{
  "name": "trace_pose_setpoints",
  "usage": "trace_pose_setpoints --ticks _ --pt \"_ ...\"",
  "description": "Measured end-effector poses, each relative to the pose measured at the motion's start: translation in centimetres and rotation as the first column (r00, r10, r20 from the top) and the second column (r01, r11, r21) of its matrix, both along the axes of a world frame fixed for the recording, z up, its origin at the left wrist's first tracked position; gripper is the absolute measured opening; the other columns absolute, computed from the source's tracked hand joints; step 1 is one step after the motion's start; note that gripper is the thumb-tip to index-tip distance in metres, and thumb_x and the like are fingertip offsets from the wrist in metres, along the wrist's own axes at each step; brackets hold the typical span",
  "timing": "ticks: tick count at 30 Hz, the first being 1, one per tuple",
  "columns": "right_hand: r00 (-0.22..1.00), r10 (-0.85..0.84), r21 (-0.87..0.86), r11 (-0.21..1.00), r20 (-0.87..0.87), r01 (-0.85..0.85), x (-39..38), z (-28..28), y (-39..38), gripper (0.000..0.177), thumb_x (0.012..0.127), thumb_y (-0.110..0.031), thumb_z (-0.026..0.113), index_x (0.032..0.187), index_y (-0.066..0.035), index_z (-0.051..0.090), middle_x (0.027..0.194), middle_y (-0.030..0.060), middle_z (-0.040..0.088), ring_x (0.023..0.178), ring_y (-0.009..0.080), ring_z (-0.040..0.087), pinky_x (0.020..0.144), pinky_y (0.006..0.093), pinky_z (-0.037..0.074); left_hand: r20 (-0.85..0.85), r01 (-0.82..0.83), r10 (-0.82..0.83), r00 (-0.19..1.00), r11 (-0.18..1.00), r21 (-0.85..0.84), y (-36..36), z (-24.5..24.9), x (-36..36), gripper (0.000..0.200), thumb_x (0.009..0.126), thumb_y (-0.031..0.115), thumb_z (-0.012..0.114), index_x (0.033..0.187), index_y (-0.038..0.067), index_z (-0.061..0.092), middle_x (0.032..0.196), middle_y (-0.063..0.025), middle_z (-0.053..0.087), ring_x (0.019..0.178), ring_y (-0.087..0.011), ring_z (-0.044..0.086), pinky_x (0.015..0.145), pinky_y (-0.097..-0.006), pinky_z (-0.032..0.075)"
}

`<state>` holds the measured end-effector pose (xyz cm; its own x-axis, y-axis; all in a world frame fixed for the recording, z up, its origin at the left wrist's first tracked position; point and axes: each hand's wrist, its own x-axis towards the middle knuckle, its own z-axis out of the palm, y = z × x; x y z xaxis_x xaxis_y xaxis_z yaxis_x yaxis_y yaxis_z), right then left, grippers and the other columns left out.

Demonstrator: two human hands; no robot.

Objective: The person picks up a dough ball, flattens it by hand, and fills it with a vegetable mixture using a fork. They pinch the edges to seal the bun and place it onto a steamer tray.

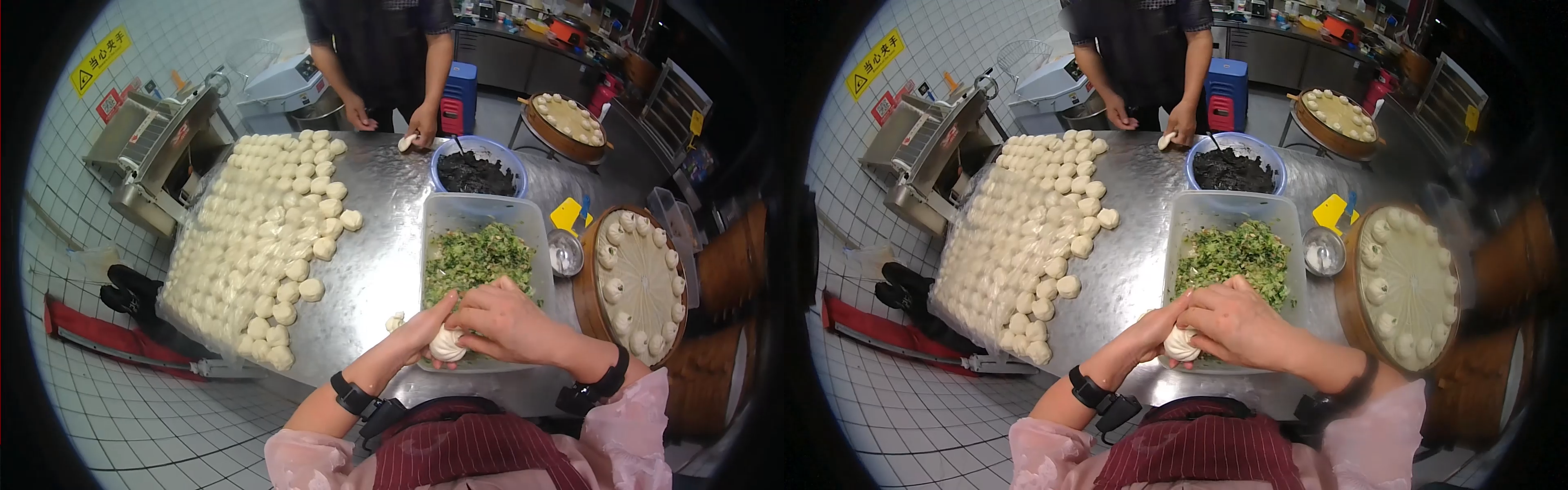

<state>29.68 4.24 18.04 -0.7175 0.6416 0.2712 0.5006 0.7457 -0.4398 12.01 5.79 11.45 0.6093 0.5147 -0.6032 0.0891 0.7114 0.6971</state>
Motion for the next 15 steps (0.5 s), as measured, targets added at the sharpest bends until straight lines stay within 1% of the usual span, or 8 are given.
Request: trace_pose_setpoints --ticks 1,2,4,9,11,12,14,15 --pt "1.0 0.013 -0.005 1.0 0.02 -0.013 -0.3 0.2 0.1 0.019 0.076 -0.018 0.069 0.093 -0.013 0.063 0.086 0.0021 0.055 0.08 0.0199 0.055 0.073 0.0332 0.034 -0.01 0.014 -0.014 1.0 1.0 0.013 0.0 0.3 -0.3 0.065 0.094 0.06 0.022 0.098 0.005 0.056 0.066 -0.0053 0.06 0.048 -0.0167 0.061 0.032 -0.0221 0.044" --pt "0.999 0.024 -0.011 1.0 0.039 -0.023 -0.6 0.3 0.2 0.018 0.076 -0.017 0.069 0.093 -0.013 0.063 0.086 0.002 0.055 0.081 0.0197 0.055 0.073 0.033 0.034 -0.008 0.012 -0.012 1.0 1.0 0.01 0.2 0.1 -0.6 0.065 0.094 0.06 0.022 0.098 0.005 0.056 0.066 -0.0053 0.06 0.048 -0.0167 0.061 0.032 -0.0221 0.044" --pt "0.999 0.026 -0.009 1.0 0.034 -0.026 -1.2 0.4 0.5 0.017 0.077 -0.017 0.069 0.092 -0.012 0.063 0.086 0.0018 0.055 0.081 0.0195 0.055 0.074 0.0331 0.034 0.041 0.016 -0.017 0.999 1.0 0.013 0.6 -0.5 -1.1 0.061 0.097 0.054 0.024 0.113 0.002 0.051 0.074 -0.0095 0.063 0.049 -0.0214 0.063 0.03 -0.024 0.044" --pt "0.995 0.088 0.021 0.996 0.044 -0.089 -3.1 -0.2 1.8 0.015 0.077 -0.016 0.068 0.09 -0.012 0.062 0.086 0.0009 0.056 0.081 0.0191 0.056 0.075 0.0331 0.035 0.069 0.011 -0.011 0.998 1.0 -0.006 1.3 -0.3 -2.7 0.058 0.098 0.051 0.024 0.112 0.001 0.051 0.07 -0.0106 0.063 0.049 -0.0213 0.063 0.03 -0.0242 0.044" --pt "0.992 0.067 0.142 0.987 0.104 -0.081 -3.8 -0.7 2.3 0.014 0.079 -0.02 0.065 0.088 -0.011 0.06 0.087 0.0016 0.057 0.083 0.0179 0.056 0.075 0.0328 0.036 0.096 0.015 -0.011 0.995 0.999 -0.036 1.9 -0.6 -3.4 0.058 0.098 0.05 0.025 0.111 0.001 0.051 0.069 -0.0113 0.063 0.05 -0.0212 0.064 0.03 -0.0244 0.044" --pt "0.992 0.065 0.134 0.988 0.107 -0.079 -4.2 -0.7 2.4 0.014 0.079 -0.02 0.065 0.088 -0.011 0.06 0.087 0.0016 0.057 0.083 0.0179 0.056 0.075 0.0328 0.036 0.119 -0.012 0.015 0.993 1.0 -0.024 2.3 -0.8 -3.8 0.059 0.098 0.051 0.024 0.109 0.0 0.052 0.068 -0.0119 0.063 0.051 -0.0214 0.064 0.031 -0.0242 0.045" --pt "0.999 -0.02 0.048 0.999 -0.038 0.021 -4.9 -0.2 2.9 0.015 0.08 -0.022 0.065 0.087 -0.01 0.06 0.085 0.0019 0.056 0.079 0.0185 0.056 0.073 0.033 0.038 0.144 -0.036 0.038 0.989 0.999 -0.014 2.7 -1.1 -4.6 0.06 0.097 0.051 0.024 0.108 0.0 0.053 0.067 -0.0125 0.063 0.052 -0.0216 0.064 0.032 -0.0239 0.045" --pt "0.999 -0.022 0.044 0.999 -0.034 0.024 -5.0 0.0 3.3 0.015 0.08 -0.022 0.065 0.087 -0.01 0.06 0.085 0.0019 0.056 0.079 0.0185 0.056 0.073 0.033 0.038 0.098 -0.093 0.095 0.991 0.995 -0.028 2.9 -1.3 -5.1 0.06 0.097 0.052 0.023 0.102 0.002 0.055 0.065 -0.0105 0.062 0.05 -0.0208 0.063 0.033 -0.0239 0.045"
